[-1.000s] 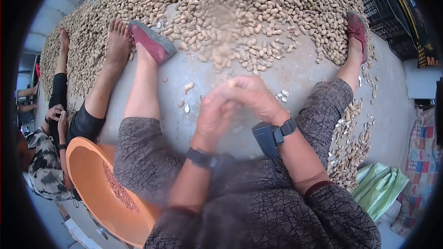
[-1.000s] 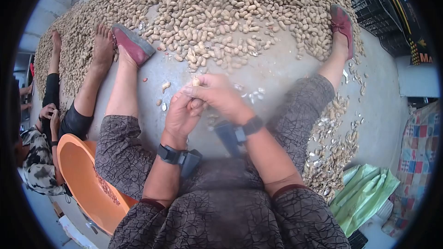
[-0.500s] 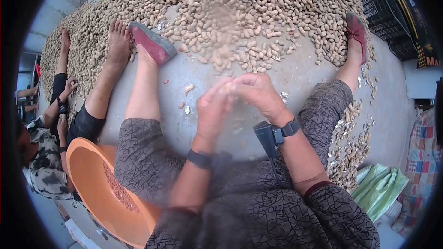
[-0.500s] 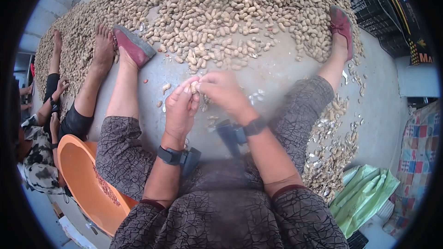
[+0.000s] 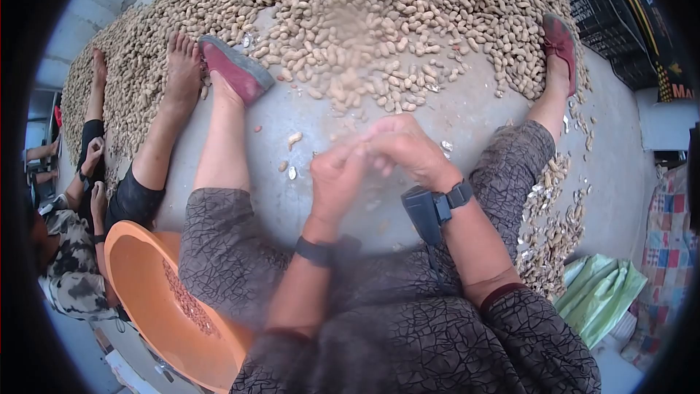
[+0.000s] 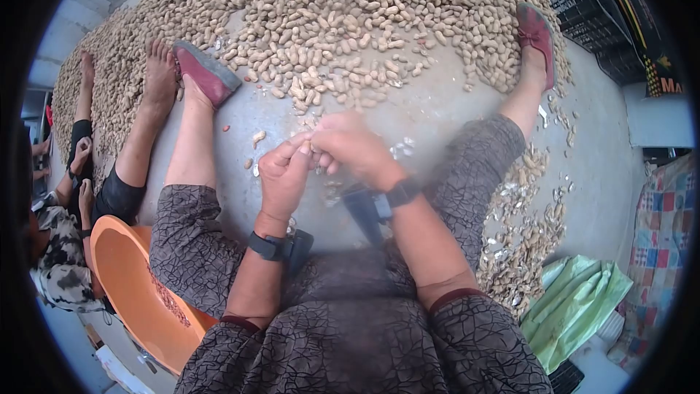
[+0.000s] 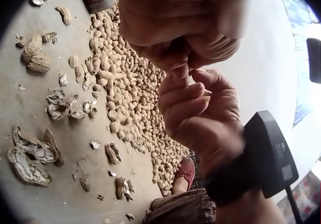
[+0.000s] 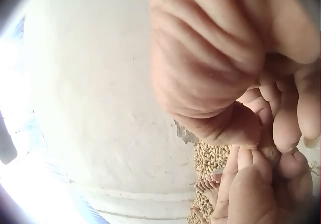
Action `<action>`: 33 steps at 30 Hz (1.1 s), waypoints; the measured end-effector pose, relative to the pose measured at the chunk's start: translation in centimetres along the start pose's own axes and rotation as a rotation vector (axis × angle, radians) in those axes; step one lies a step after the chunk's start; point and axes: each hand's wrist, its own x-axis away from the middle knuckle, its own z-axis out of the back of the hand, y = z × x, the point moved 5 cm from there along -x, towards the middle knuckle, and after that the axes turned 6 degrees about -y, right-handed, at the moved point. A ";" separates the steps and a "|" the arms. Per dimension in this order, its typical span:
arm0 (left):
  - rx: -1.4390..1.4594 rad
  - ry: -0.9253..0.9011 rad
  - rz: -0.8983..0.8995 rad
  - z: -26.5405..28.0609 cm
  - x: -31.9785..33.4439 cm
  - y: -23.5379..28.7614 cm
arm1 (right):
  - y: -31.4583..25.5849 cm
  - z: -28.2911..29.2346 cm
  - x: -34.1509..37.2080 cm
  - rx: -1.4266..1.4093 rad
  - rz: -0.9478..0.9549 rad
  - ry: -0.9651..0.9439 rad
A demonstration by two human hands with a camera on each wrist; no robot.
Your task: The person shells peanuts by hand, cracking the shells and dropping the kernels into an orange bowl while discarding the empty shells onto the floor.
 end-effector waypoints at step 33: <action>0.011 0.065 0.154 -0.3 0.2 -1.8 | 2.8 -0.5 -1.0 -0.071 -0.041 0.041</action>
